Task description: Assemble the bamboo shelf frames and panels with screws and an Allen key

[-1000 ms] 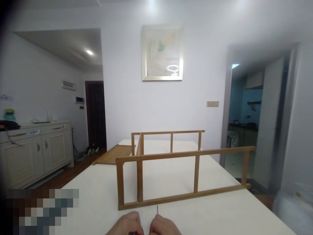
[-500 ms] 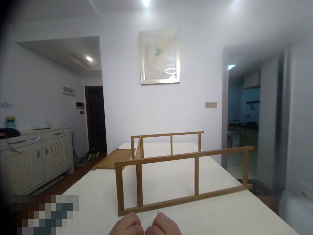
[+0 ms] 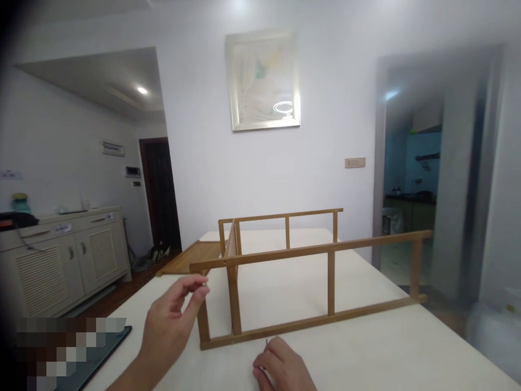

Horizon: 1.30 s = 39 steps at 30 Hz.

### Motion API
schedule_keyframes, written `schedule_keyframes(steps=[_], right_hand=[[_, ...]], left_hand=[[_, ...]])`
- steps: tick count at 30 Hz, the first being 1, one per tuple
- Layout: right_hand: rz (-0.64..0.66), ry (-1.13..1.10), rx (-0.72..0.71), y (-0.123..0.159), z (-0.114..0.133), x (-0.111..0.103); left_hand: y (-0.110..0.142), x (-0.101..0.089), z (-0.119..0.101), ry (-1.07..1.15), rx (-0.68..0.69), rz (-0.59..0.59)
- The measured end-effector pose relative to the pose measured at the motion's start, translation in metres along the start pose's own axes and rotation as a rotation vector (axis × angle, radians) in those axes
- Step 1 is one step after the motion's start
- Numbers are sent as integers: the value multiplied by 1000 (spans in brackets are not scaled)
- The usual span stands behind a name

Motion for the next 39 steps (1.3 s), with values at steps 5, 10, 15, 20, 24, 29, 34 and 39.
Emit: schedule_keyframes(steps=[5, 10, 15, 20, 24, 29, 34, 39], right_hand=[[46, -24, 36, -4, 14, -6], [54, -39, 81, -6, 18, -9], [98, -74, 118, -6, 18, -7], [97, -52, 112, -7, 20, -5], [117, 27, 30, -21, 11, -2], [-79, 127, 77, -51, -20, 2], [46, 150, 69, -59, -30, 21], [172, 115, 55, -55, -30, 28]], left_hand=[[-34, -4, -25, 32, 169, -154], [-41, 11, -20, -135, 470, -285], [-33, 24, -2, -172, 528, -289], [-29, 31, 0, -187, 506, -315], [-29, 33, 0, -141, 456, -328], [-29, 35, -1, -156, 449, -344], [-30, 36, -1, -174, 468, -365], [-31, 37, -2, -166, 468, -383]])
Point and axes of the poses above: each hand's wrist, its own y-axis away from the middle knuckle, its own x-axis out of the palm, z = x × y, the point moved 4 cm from there along -y, towards the middle knuckle, and after that the axes turned 14 degrees about -y, right-handed, at the moved point
